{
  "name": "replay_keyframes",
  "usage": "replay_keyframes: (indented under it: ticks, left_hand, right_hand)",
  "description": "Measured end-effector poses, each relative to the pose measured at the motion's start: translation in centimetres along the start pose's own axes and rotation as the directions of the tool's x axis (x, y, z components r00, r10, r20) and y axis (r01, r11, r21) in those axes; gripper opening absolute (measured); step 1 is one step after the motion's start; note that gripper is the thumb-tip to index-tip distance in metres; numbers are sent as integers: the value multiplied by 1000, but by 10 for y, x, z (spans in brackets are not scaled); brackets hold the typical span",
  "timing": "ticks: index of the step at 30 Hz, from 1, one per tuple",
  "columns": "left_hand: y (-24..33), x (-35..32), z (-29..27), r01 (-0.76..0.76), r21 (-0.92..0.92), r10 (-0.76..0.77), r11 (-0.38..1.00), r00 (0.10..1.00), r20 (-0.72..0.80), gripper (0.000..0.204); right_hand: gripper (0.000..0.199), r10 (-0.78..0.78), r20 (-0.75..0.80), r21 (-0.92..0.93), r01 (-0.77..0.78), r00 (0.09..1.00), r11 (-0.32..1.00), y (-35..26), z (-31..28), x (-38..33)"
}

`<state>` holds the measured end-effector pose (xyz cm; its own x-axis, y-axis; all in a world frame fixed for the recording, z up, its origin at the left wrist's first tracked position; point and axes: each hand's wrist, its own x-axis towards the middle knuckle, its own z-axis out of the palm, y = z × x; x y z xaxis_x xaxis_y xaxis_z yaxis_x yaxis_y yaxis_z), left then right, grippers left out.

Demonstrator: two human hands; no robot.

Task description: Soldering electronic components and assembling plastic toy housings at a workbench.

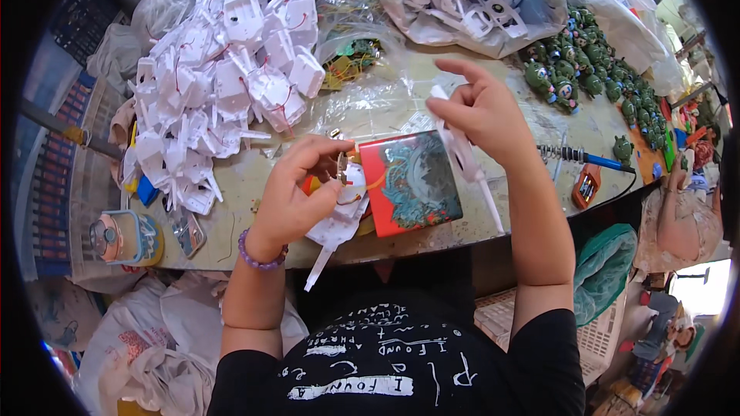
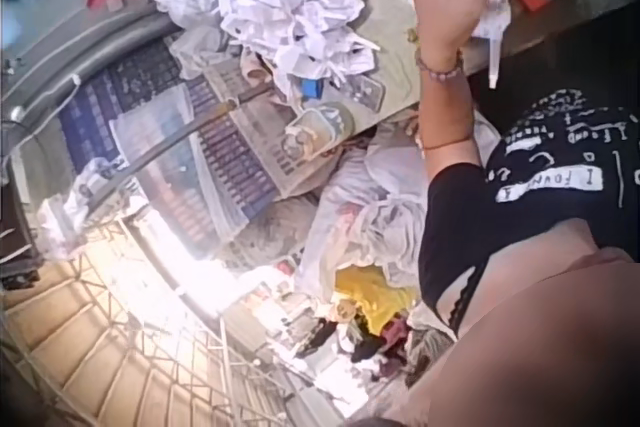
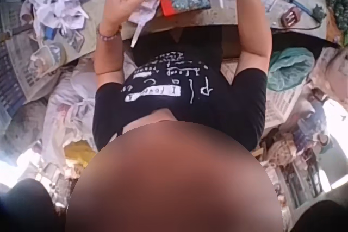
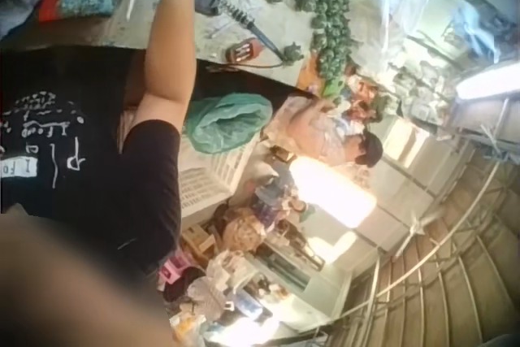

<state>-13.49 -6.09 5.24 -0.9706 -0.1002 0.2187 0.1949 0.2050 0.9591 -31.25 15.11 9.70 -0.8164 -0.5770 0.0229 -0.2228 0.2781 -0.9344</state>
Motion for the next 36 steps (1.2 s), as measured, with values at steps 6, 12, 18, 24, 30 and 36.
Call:
replay_keyframes:
  ticks: [6, 12, 18, 24, 30, 36]
  left_hand:
    - [-8, -11, 1, 40, -263, -46, 964, 999, -19, 46]
    - [-12, -24, -8, 57, -363, -77, 930, 996, -42, 51]
    - [-16, -26, -7, 57, -383, -76, 922, 996, -36, 52]
    - [-21, -34, -12, 22, -192, -47, 981, 991, -129, 54]
    - [-4, -32, -11, -67, 308, 120, 949, 980, -157, 57]
    - [28, -16, -2, -181, 401, 206, 898, 978, -19, 48]
  right_hand:
    - [40, -175, 232, -361, 252, 957, 898, -11, 60, -33]
    - [24, -655, 393, -229, 759, 645, 609, -27, 59, -42]
    - [26, -519, 580, -386, 773, 628, 503, -16, 72, -34]
    - [18, -454, 619, -232, 702, 641, 673, -25, 46, -29]
    - [12, -547, 540, -16, 658, 640, 753, -27, 50, -25]
    - [8, -429, 572, -172, 613, 699, 771, -39, 59, -30]
